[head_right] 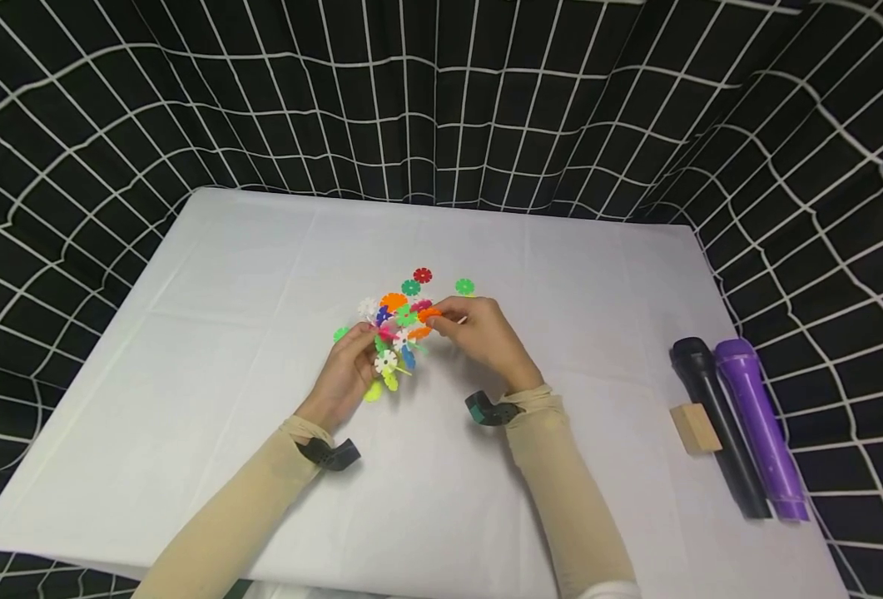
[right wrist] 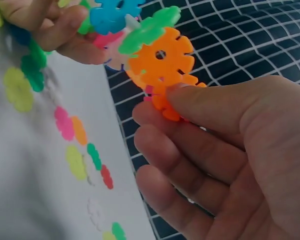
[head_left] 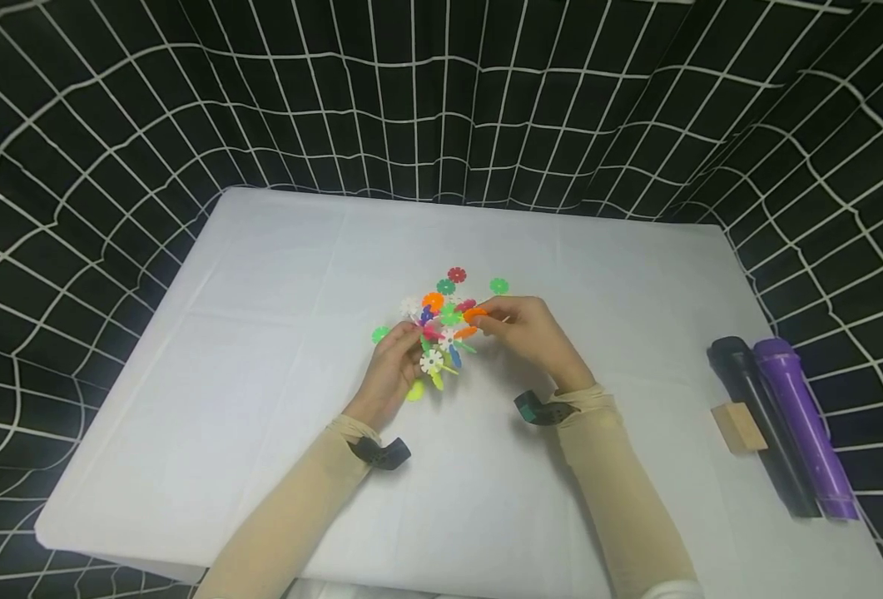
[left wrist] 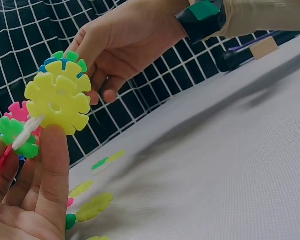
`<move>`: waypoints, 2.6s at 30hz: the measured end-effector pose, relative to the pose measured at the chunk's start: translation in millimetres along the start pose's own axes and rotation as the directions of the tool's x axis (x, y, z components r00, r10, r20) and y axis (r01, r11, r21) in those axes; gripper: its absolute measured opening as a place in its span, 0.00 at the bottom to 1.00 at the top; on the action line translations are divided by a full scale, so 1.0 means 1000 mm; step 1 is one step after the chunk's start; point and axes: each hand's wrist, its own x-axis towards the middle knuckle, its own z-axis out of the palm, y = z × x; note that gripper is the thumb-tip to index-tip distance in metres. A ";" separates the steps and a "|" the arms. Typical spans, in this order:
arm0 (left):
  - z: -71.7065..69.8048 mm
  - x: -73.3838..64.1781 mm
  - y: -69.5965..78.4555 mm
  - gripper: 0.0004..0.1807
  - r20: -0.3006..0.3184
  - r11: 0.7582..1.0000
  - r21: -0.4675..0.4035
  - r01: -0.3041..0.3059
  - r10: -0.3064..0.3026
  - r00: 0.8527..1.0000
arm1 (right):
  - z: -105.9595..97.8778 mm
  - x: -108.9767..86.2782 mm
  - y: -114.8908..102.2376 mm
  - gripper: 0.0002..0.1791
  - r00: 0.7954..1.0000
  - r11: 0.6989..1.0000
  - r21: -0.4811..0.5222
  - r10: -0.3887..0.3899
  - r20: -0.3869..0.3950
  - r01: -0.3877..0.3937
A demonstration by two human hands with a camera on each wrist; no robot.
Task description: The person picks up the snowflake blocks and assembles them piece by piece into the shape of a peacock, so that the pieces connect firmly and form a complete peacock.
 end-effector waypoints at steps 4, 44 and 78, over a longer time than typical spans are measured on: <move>0.000 0.000 0.000 0.05 0.007 1.000 -0.004 -0.002 0.002 1.000 | 0.005 0.002 0.000 0.10 0.999 0.999 -0.024 -0.022 -0.035 0.021; -0.006 0.000 0.000 0.07 0.047 0.998 0.053 0.035 -0.037 0.998 | 0.026 0.003 0.007 0.08 0.943 0.954 -0.132 -0.290 -0.162 0.270; -0.006 0.001 0.004 0.08 0.019 0.997 -0.072 -0.035 0.037 0.999 | 0.048 0.010 0.020 0.21 0.941 0.841 -0.440 -0.217 0.259 0.315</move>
